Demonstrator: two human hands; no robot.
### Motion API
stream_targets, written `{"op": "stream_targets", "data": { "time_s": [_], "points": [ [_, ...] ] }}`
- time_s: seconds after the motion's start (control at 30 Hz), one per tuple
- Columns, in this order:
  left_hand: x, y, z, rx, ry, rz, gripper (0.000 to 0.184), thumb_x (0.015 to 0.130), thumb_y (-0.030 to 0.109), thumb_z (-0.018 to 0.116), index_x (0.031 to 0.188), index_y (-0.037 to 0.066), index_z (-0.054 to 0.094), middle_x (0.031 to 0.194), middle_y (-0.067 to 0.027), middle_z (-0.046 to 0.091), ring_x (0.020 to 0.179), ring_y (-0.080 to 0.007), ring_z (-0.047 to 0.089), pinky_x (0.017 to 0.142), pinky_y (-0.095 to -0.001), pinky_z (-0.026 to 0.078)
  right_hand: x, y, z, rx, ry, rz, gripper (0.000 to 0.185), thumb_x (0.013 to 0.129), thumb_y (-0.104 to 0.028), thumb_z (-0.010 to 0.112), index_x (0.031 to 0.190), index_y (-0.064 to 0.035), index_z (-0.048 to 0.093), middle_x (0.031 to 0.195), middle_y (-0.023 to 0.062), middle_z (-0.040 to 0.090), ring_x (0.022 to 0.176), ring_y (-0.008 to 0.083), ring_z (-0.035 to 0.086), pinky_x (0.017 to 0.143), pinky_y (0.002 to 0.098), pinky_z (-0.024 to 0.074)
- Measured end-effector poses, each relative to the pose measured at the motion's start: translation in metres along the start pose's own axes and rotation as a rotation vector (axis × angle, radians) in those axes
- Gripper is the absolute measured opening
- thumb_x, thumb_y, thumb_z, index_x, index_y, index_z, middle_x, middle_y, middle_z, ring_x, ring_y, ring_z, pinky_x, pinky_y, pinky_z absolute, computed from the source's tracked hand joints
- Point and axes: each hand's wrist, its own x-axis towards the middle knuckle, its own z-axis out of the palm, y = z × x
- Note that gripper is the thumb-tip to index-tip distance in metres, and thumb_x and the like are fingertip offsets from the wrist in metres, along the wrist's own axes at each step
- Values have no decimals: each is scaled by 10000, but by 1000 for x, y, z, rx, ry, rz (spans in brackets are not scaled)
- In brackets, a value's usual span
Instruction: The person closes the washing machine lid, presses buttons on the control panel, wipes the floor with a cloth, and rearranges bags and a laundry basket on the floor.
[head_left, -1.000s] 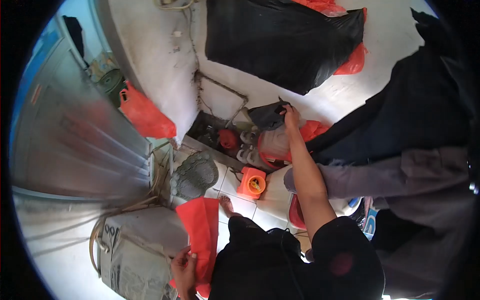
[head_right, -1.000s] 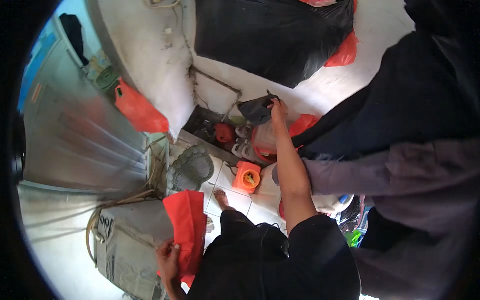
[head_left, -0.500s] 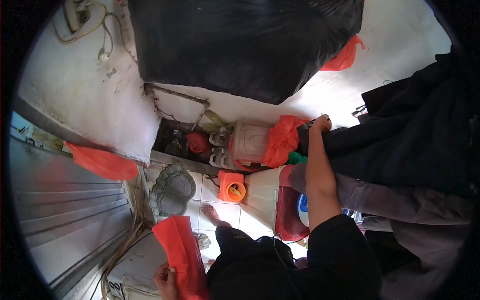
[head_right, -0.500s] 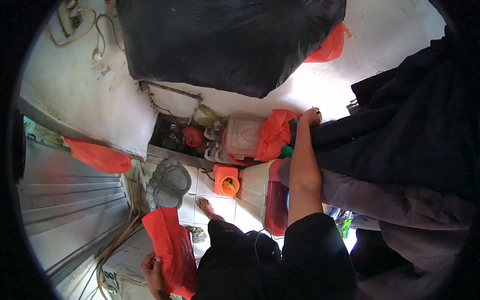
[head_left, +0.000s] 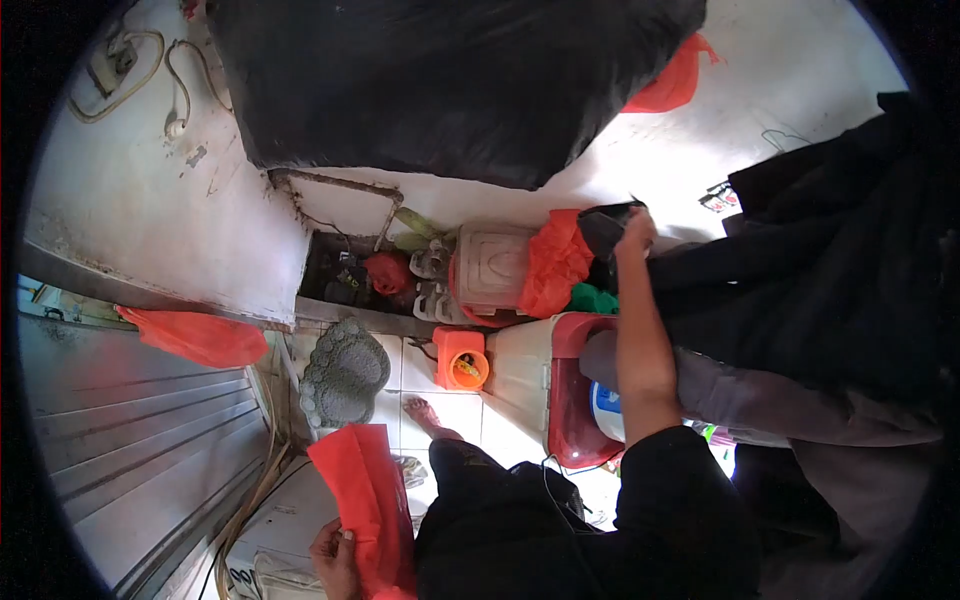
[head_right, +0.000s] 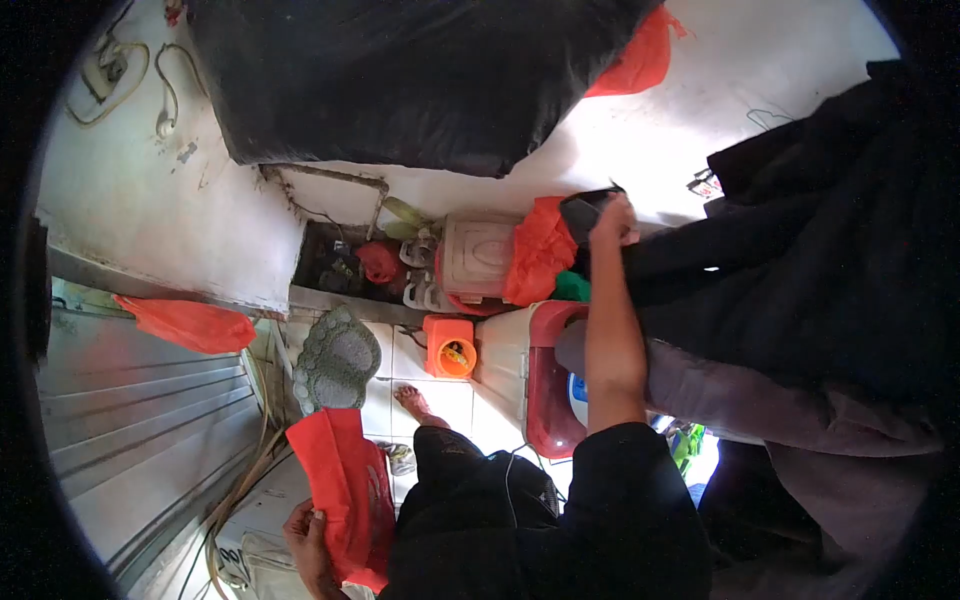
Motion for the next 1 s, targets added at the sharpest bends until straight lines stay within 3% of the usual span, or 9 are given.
{"op": "stream_targets", "data": {
  "time_s": [0.1, 0.27, 0.33, 0.4, 0.47, 0.57, 0.73, 0.87, 1.0],
  "points": [
    [0, -7, -15, 33, -84, -137, 258, 865, 111, 674, 1075, -38, 658, 766, 15, 597, 695, -71, 515, 688, -220, 422, -97, -69, 1, 60, 23, -48, 386, 915, -300, 441, 872, -60, 740, 958, 197, 699, 929, 338, 641, 836, 427, 462],
    [-25, -54, -38, -53, -145, 2, 252, 884, 116, 649, 1085, -35, 653, 839, -14, 632, 754, -88, 554, 728, -237, 451, -216, -109, -26, 135, -214, -185, 345, 905, -269, 470, 853, -57, 737, 953, 203, 689, 941, 370, 633, 860, 440, 463],
    [-47, -65, -45, -11, -177, 17, 250, 892, 122, 639, 1088, -32, 651, 877, -28, 645, 786, -98, 571, 748, -247, 463, -250, -76, -24, 92, -255, -554, 344, 919, -262, 473, 817, -53, 725, 944, 180, 685, 935, 364, 628, 861, 435, 461],
    [-73, -74, -43, -121, -103, 82, 264, 890, 100, 638, 1112, -43, 641, 826, 0, 574, 766, -80, 516, 733, -220, 435, -310, -97, -68, 269, -520, -303, 316, 929, -230, 480, 806, -52, 710, 888, 159, 664, 915, 338, 619, 848, 418, 452],
    [-95, -91, -53, -139, -138, 126, 267, 891, 103, 638, 1115, -42, 636, 874, -19, 599, 798, -91, 536, 760, -226, 441, -361, -119, -127, 391, -763, -176, 311, 945, -200, 519, 774, 6, 678, 567, 21, 488, 511, 120, 442, 517, 288, 351],
    [-127, -118, -72, -190, -192, 206, 268, 892, 106, 637, 1113, -45, 634, 943, -52, 640, 851, -106, 569, 799, -236, 451, -411, -124, -229, 556, -1134, -104, 282, 953, -186, 534, 814, 24, 661, 534, -53, 363, 468, 45, 296, 456, 247, 227],
    [-203, -148, -103, -194, -227, 276, 263, 893, 102, 633, 1105, -53, 640, 951, -76, 673, 864, -110, 594, 802, -245, 463, -446, -80, -377, 655, -1209, -28, 287, 950, -201, 552, 840, 43, 654, 531, -56, 344, 480, 55, 269, 486, 252, 190],
    [-262, -166, -118, -162, -301, 297, 261, 894, 117, 640, 1099, -45, 649, 910, -52, 667, 827, -110, 592, 797, -260, 473, -410, -13, -465, 423, -1197, -157, 243, 901, -198, 606, 828, 28, 654, 614, 13, 539, 484, 57, 355, 491, 246, 295],
    [-284, -197, -133, -139, -325, 232, 251, 889, 123, 650, 1083, -35, 660, 900, -42, 668, 822, -115, 595, 805, -261, 474, -375, 20, -543, 253, -908, -119, 194, 869, -191, 609, 770, -32, 661, 646, -10, 527, 530, 44, 373, 493, 221, 279]
  ]
}}
